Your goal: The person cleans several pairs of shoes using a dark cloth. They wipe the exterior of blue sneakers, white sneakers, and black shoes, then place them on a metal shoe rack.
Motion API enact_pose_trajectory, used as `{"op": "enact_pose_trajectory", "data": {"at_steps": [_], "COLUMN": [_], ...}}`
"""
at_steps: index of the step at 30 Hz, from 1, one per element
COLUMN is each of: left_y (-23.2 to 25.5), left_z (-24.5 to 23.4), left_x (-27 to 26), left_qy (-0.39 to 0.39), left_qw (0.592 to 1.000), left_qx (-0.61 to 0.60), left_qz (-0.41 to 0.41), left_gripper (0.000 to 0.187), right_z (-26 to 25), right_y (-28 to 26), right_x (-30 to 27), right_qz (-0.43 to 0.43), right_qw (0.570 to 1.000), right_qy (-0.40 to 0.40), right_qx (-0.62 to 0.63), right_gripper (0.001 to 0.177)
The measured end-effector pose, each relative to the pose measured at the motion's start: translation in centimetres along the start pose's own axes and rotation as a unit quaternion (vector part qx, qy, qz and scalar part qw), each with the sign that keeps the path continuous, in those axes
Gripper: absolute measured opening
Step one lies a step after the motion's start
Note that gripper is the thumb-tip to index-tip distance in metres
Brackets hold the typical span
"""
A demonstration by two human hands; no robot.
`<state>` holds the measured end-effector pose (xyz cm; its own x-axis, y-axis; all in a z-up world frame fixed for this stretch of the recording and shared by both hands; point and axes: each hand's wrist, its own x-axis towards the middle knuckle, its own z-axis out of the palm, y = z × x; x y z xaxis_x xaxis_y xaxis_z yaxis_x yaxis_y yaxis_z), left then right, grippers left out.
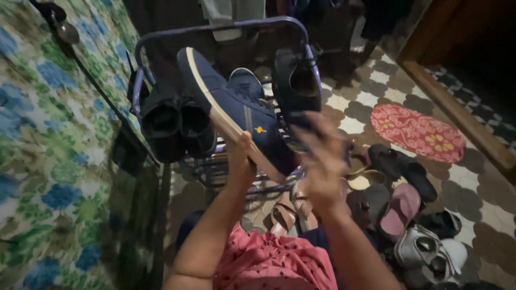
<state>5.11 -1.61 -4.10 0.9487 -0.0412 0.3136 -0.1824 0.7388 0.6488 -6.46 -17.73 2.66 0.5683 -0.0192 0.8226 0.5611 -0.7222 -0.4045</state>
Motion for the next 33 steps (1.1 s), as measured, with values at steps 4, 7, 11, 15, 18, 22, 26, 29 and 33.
{"op": "enact_pose_trajectory", "data": {"at_steps": [4, 7, 11, 15, 18, 22, 26, 29, 33], "left_y": [-0.2, 0.4, 2.4, 3.4, 3.0, 4.9, 9.4, 9.1, 2.9], "left_z": [1.0, 1.7, 3.4, 2.9, 1.4, 0.2, 0.6, -0.4, -2.8], "left_x": [-1.0, -2.1, -3.5, -1.9, -0.8, 1.4, 3.1, 5.9, 12.8], "left_qy": [-0.035, -0.051, -0.055, 0.01, 0.095, 0.194, 0.022, -0.098, -0.065], "left_qw": [0.993, 0.977, 0.992, 0.883, 0.962, 0.979, 0.982, 0.958, 0.974], "left_qx": [0.106, 0.197, 0.105, 0.406, 0.208, 0.06, -0.184, -0.261, -0.204], "left_qz": [0.035, 0.056, 0.049, 0.235, 0.151, 0.0, -0.044, -0.067, -0.08], "left_gripper": [0.103, 0.107, 0.097, 0.072, 0.081, 0.079, 0.076, 0.068, 0.059], "right_z": [4.8, 5.3, 5.2, 3.3, 3.6, 3.6, 3.1, 1.5, 4.8], "right_y": [-2.2, -0.1, -1.0, -3.4, -3.4, 0.1, 4.3, 4.2, 3.6], "right_x": [4.9, 8.7, 7.8, 3.0, -1.8, -8.2, -8.3, -4.2, 1.4], "right_qz": [-0.103, -0.108, -0.1, -0.108, -0.127, -0.154, 0.175, 0.208, 0.2], "right_qw": [0.967, 0.96, 0.974, 0.973, 0.965, 0.965, 0.98, 0.97, 0.903], "right_qy": [-0.173, -0.205, -0.2, -0.188, -0.143, -0.097, -0.048, -0.05, -0.17], "right_qx": [-0.156, -0.155, -0.044, -0.082, -0.177, -0.19, -0.078, 0.115, 0.34], "right_gripper": [0.057, 0.049, 0.058, 0.065, 0.053, 0.037, 0.024, 0.072, 0.103]}}
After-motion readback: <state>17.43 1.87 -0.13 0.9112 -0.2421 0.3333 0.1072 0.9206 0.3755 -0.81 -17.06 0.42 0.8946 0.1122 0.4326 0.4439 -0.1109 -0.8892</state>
